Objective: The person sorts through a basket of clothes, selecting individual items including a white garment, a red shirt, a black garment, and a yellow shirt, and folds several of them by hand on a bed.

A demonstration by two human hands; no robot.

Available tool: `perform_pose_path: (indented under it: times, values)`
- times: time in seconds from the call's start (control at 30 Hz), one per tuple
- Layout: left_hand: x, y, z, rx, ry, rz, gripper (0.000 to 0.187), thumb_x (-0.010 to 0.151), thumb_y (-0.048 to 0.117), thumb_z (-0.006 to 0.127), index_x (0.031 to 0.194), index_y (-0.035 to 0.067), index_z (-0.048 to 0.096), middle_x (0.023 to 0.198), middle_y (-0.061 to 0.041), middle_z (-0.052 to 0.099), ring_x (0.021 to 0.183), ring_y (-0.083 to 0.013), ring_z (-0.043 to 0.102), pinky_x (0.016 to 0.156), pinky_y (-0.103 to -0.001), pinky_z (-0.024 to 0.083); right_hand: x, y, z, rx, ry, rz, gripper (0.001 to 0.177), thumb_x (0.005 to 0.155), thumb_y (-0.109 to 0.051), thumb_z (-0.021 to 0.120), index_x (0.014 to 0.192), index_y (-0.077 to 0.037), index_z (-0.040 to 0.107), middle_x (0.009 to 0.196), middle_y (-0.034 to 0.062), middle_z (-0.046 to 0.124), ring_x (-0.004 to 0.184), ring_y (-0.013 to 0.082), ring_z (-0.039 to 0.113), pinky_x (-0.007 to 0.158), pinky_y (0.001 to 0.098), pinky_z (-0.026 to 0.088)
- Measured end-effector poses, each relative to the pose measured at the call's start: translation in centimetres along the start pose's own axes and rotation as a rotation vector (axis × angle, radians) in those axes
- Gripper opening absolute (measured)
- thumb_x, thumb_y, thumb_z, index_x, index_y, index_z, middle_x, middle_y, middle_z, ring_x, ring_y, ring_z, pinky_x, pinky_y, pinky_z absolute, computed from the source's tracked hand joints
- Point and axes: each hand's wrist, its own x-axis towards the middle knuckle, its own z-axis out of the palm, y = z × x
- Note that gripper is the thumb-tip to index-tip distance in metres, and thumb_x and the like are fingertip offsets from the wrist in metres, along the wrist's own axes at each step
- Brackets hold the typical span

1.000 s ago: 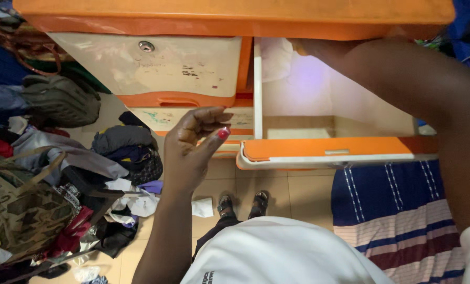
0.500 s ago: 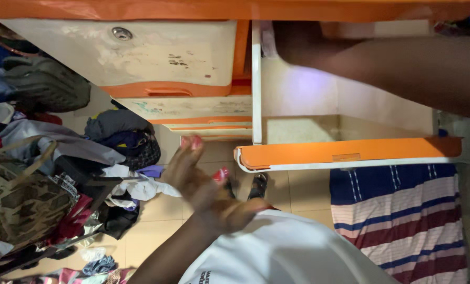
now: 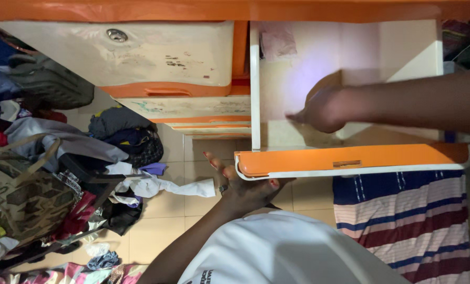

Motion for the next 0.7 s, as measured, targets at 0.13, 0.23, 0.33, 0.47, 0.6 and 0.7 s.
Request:
perform_pose_path:
  times: [0.13,0.23,0.33,0.47,0.6,0.7]
  values:
    - [0.7,-0.3,0.2,0.007,0.058,-0.025,0.107,0.118,0.045,0.089,0.188,0.052,0.009,0.19,-0.009,0.02,0.176,-0.0319,0.004,0.125,-0.082,-0.024,-5.3,3.0,0.4,0.469,0.097,-0.006,0.066,0.114,-0.022,0.059,0.178,-0.029,0.04,0.164,0.0183,0.055,0.127,0.03,0.077,0.116,0.0474,0.056]
    - [1.8,-0.4,-1.8,0.066,-0.113,0.025,0.103,0.111,0.044,0.093,0.183,0.052,0.019,0.197,-0.002,0.015,0.176,-0.0399,-0.006,0.133,-0.085,-0.021,-8.8,5.0,3.9,0.371,0.302,-0.1,0.065,0.1,-0.031,0.075,0.164,-0.037,0.063,0.166,-0.0016,0.062,0.139,0.0223,0.069,0.121,0.0488,0.05]
    - [3.4,-1.1,-1.9,-0.032,0.027,-0.019,0.104,0.117,0.047,0.094,0.186,0.048,0.015,0.193,-0.025,-0.027,0.177,-0.0494,-0.024,0.136,-0.08,-0.01,-11.9,7.1,11.1,0.871,0.554,0.04,0.066,0.105,-0.037,0.073,0.169,-0.03,0.056,0.17,0.0026,0.058,0.146,0.0233,0.064,0.127,0.0477,0.047]
    - [5.5,-2.5,-0.2,-0.041,0.076,-0.073,0.112,0.105,0.055,0.103,0.186,0.043,0.026,0.188,-0.033,-0.021,0.174,-0.0617,-0.015,0.141,-0.084,0.004,-10.9,4.8,22.9,1.745,1.399,0.288,0.072,0.112,-0.047,0.069,0.175,-0.02,0.047,0.175,0.0081,0.053,0.156,0.0246,0.058,0.135,0.0462,0.044]
    - [7.1,-4.1,1.9,-0.027,0.091,-0.138,0.121,0.1,0.059,0.104,0.187,0.041,0.022,0.188,-0.034,-0.017,0.171,-0.0645,-0.009,0.139,-0.083,0.01,-2.3,-0.9,27.8,2.143,2.415,0.144,0.083,0.119,-0.056,0.066,0.182,-0.01,0.037,0.18,0.0136,0.048,0.165,0.026,0.051,0.143,0.0448,0.04]
    - [7.6,-5.9,3.1,0.002,0.102,-0.127,0.127,0.099,0.061,0.104,0.189,0.042,0.016,0.189,-0.033,-0.016,0.172,-0.0646,-0.01,0.141,-0.081,0.015,4.3,-5.9,24.5,2.035,2.452,0.014,0.093,0.124,-0.062,0.064,0.187,-0.003,0.03,0.184,0.0178,0.044,0.172,0.027,0.046,0.15,0.0437,0.037]
